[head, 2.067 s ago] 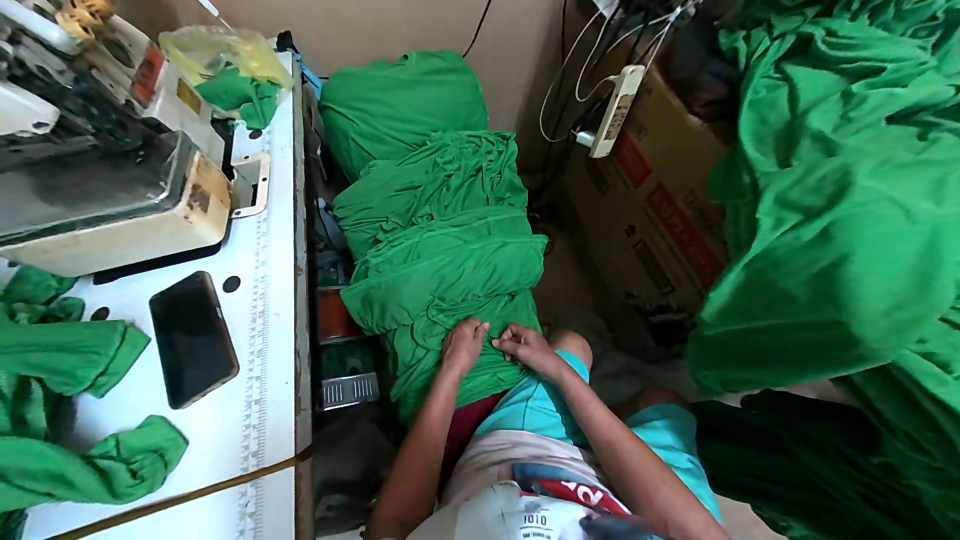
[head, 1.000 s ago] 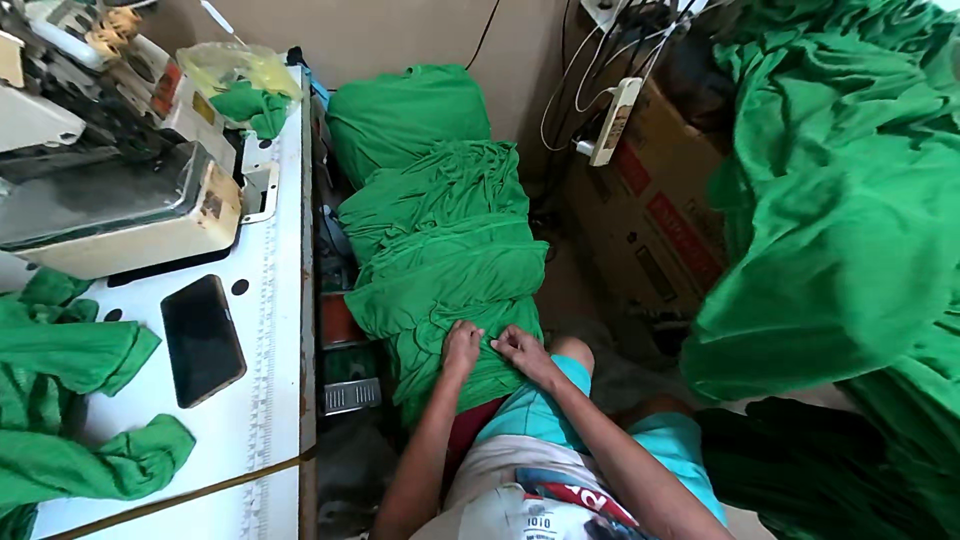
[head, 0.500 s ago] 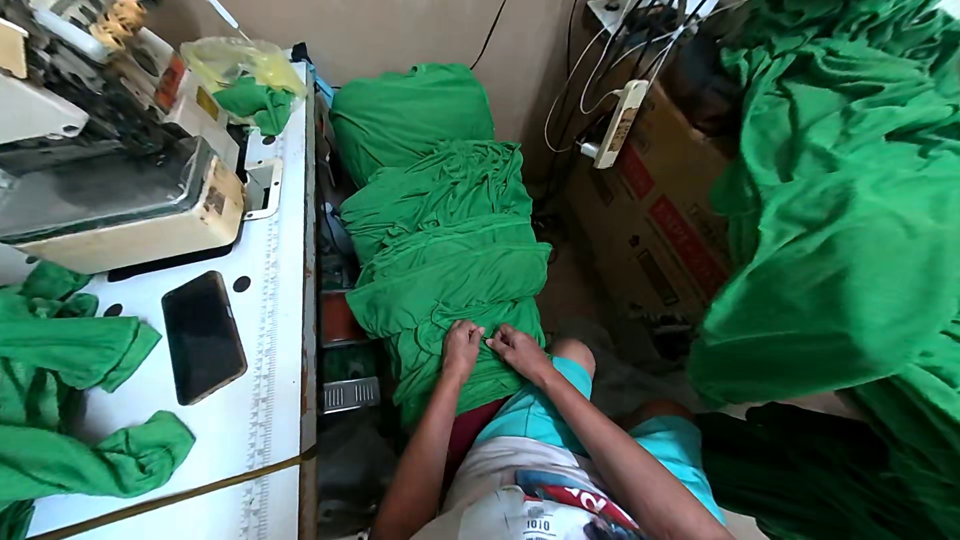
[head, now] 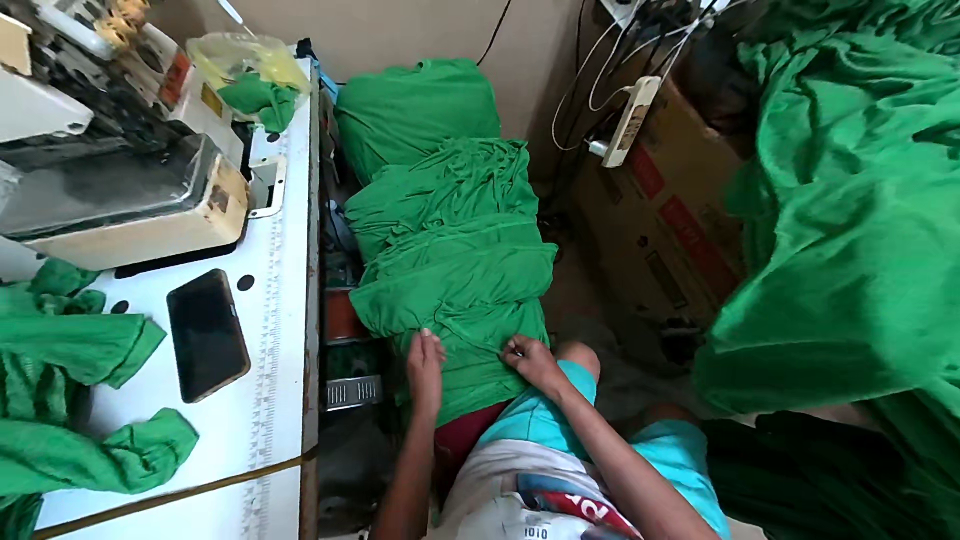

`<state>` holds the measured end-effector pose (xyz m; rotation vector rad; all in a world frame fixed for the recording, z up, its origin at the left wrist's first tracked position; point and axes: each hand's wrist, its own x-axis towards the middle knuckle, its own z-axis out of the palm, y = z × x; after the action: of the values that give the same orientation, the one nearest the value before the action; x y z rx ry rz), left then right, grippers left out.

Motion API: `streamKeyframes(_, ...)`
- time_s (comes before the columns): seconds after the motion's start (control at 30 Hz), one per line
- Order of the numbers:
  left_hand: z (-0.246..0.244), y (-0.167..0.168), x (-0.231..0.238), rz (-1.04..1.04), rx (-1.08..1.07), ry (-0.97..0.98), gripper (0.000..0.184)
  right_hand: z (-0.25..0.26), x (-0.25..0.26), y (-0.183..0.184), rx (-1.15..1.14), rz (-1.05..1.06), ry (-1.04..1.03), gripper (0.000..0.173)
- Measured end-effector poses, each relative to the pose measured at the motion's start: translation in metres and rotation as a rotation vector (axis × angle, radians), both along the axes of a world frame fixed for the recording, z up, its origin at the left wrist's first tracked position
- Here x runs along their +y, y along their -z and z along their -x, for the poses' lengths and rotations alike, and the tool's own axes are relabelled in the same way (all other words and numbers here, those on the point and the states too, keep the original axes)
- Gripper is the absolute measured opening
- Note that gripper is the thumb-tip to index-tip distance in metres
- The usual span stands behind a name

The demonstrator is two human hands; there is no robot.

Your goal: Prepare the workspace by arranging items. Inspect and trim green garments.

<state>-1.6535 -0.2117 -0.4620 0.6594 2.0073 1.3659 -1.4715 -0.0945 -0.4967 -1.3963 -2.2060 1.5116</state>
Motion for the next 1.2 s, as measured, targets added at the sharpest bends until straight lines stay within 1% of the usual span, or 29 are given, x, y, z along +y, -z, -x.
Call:
streamKeyframes(0.07, -0.014, -0.003, 0.007, 0.065, -0.272, 0.126, 0.062, -0.001, -0.002, -0.005, 0.119, -0.024, 0.059, 0.017)
streamKeyframes(0.13, -0.027, -0.003, 0.019, 0.158, -0.5, 0.258, 0.073, -0.003, -0.003, -0.011, 0.223, -0.057, 0.088, 0.015)
streamKeyframes(0.17, -0.033, -0.002, 0.026, 0.177, -0.582, 0.289, 0.073, -0.005, -0.003, -0.014, 0.265, -0.07, 0.09, 0.014)
streamKeyframes(0.2, -0.038, -0.001, 0.033, 0.171, -0.649, 0.283, 0.069, -0.008, -0.003, -0.015, 0.293, -0.074, 0.085, 0.013)
streamKeyframes(0.23, -0.043, 0.002, 0.04, 0.137, -0.694, 0.235, 0.057, -0.01, -0.003, -0.016, 0.306, -0.084, 0.08, 0.013)
streamKeyframes(0.3, -0.048, 0.009, 0.05, 0.0, -0.697, 0.101, 0.025, -0.015, -0.002, -0.015, 0.31, -0.09, 0.07, 0.013)
streamKeyframes(0.33, -0.049, 0.012, 0.054, -0.053, -0.673, 0.069, 0.017, -0.016, -0.001, -0.014, 0.318, -0.102, 0.084, 0.015)
streamKeyframes(0.37, -0.049, 0.011, 0.057, -0.08, -0.647, 0.069, 0.015, -0.016, 0.0, -0.013, 0.334, -0.126, 0.121, 0.019)
streamKeyframes(0.43, -0.049, 0.009, 0.058, -0.093, -0.589, 0.119, 0.017, -0.013, 0.001, -0.014, 0.361, -0.152, 0.219, 0.028)
streamKeyframes(0.5, -0.051, 0.006, 0.057, -0.089, -0.566, 0.192, 0.017, -0.007, 0.007, -0.017, 0.374, -0.128, 0.239, 0.04)
streamKeyframes(0.53, -0.052, 0.006, 0.057, -0.093, -0.562, 0.213, 0.016, -0.004, 0.01, -0.017, 0.37, -0.115, 0.213, 0.04)
streamKeyframes(0.57, -0.054, 0.007, 0.057, -0.101, -0.554, 0.218, 0.017, -0.003, 0.013, -0.017, 0.353, -0.134, 0.199, 0.033)
streamKeyframes(0.6, -0.055, 0.008, 0.057, -0.11, -0.549, 0.215, 0.018, -0.001, 0.015, -0.018, 0.32, -0.173, 0.221, 0.027)
streamKeyframes(0.63, -0.055, 0.009, 0.057, -0.119, -0.546, 0.201, 0.018, -0.001, 0.016, -0.02, 0.277, -0.211, 0.277, 0.025)
streamKeyframes(0.7, -0.055, 0.01, 0.058, -0.136, -0.554, 0.154, 0.02, -0.004, 0.021, -0.019, 0.189, -0.258, 0.408, 0.028)
streamKeyframes(0.73, -0.054, 0.01, 0.058, -0.138, -0.564, 0.127, 0.021, -0.008, 0.022, -0.019, 0.148, -0.255, 0.431, 0.033)
streamKeyframes(0.8, -0.052, 0.011, 0.059, -0.142, -0.587, 0.091, 0.019, -0.014, 0.02, -0.024, 0.085, -0.215, 0.388, 0.052)
streamKeyframes(0.83, -0.051, 0.013, 0.06, -0.134, -0.6, 0.083, 0.018, -0.015, 0.017, -0.025, 0.076, -0.2, 0.351, 0.053)
streamKeyframes(0.97, -0.052, 0.013, 0.063, -0.132, -0.633, 0.089, 0.021, -0.013, 0.004, -0.022, 0.063, -0.213, 0.187, 0.043)
streamKeyframes(1.07, -0.053, 0.012, 0.062, -0.127, -0.616, 0.128, 0.021, -0.011, 0.001, -0.02, 0.054, -0.239, 0.1, 0.043)
streamKeyframes(1.2, -0.051, 0.014, 0.062, -0.136, -0.602, 0.154, 0.022, -0.007, 0.003, -0.018, 0.04, -0.283, 0.061, 0.042)
